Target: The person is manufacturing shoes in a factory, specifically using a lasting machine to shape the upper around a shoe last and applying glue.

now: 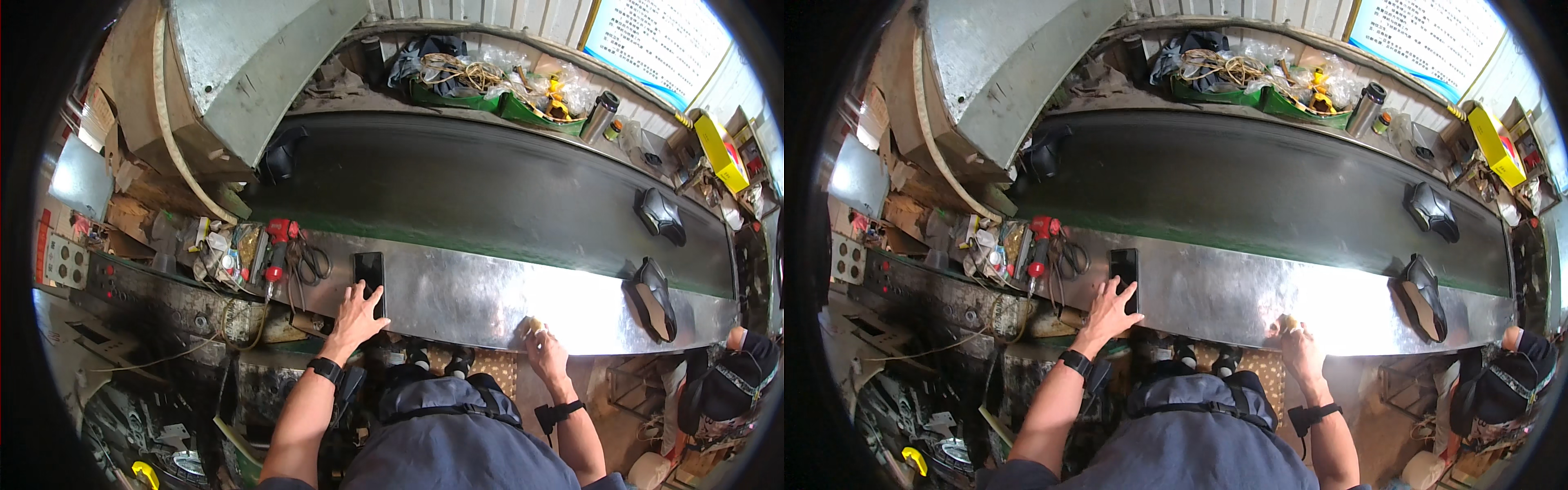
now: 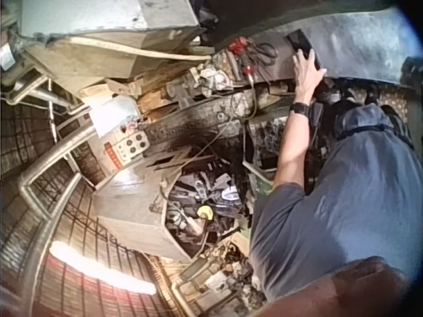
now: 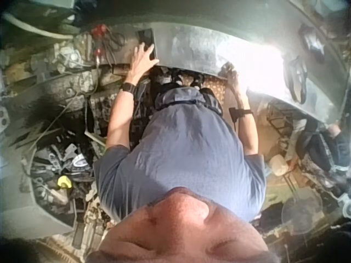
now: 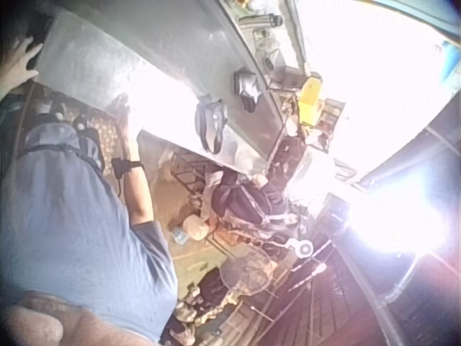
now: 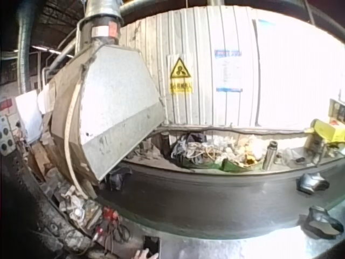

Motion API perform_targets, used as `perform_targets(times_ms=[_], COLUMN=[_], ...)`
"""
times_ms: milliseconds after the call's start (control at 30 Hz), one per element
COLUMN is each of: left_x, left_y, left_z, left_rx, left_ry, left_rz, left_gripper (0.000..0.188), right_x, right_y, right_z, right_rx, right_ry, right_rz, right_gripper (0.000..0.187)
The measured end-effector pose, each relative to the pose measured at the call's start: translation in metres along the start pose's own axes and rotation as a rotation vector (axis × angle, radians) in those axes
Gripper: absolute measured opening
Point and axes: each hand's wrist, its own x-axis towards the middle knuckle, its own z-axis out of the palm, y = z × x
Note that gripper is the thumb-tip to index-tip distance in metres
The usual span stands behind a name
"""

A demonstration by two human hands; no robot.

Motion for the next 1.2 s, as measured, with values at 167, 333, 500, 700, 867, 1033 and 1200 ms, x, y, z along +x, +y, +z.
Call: perform_targets(times_ms=[167,333,500,700,867,1033,1200], left_x=[-0.001,-0.001,0.041,0.136,0.228,0.298,0.343], left_y=[0.001,0.000,-0.033,-0.129,-0.212,-0.261,-0.264], left_z=[0.003,-0.001,-0.021,-0.069,-0.122,-0.161,-0.199], left_rx=[-0.032,-0.048,-0.375,-0.369,-0.253,0.081,-0.122], left_ry=[0.011,0.001,0.228,0.419,0.422,0.526,0.065], left_rz=[0.002,-0.011,-0.034,-0.182,-0.355,-0.348,-0.174], left_gripper=[0.078,0.077,0.047,0.056,0.084,0.109,0.051], right_x=[0.000,0.001,0.009,0.024,0.065,0.123,0.201], right_y=[0.000,-0.009,-0.024,0.011,-0.008,-0.039,-0.085], right_z=[0.000,-0.006,-0.020,0.004,0.001,0.000,0.035], right_rx=[0.007,0.100,0.347,0.178,0.448,0.574,1.101], right_ry=[-0.050,0.009,0.002,-0.122,-0.036,-0.167,-0.232], right_rz=[0.100,0.065,0.246,0.298,0.392,0.705,0.651], right_gripper=[0.019,0.021,0.022,0.026,0.033,0.040,0.076])
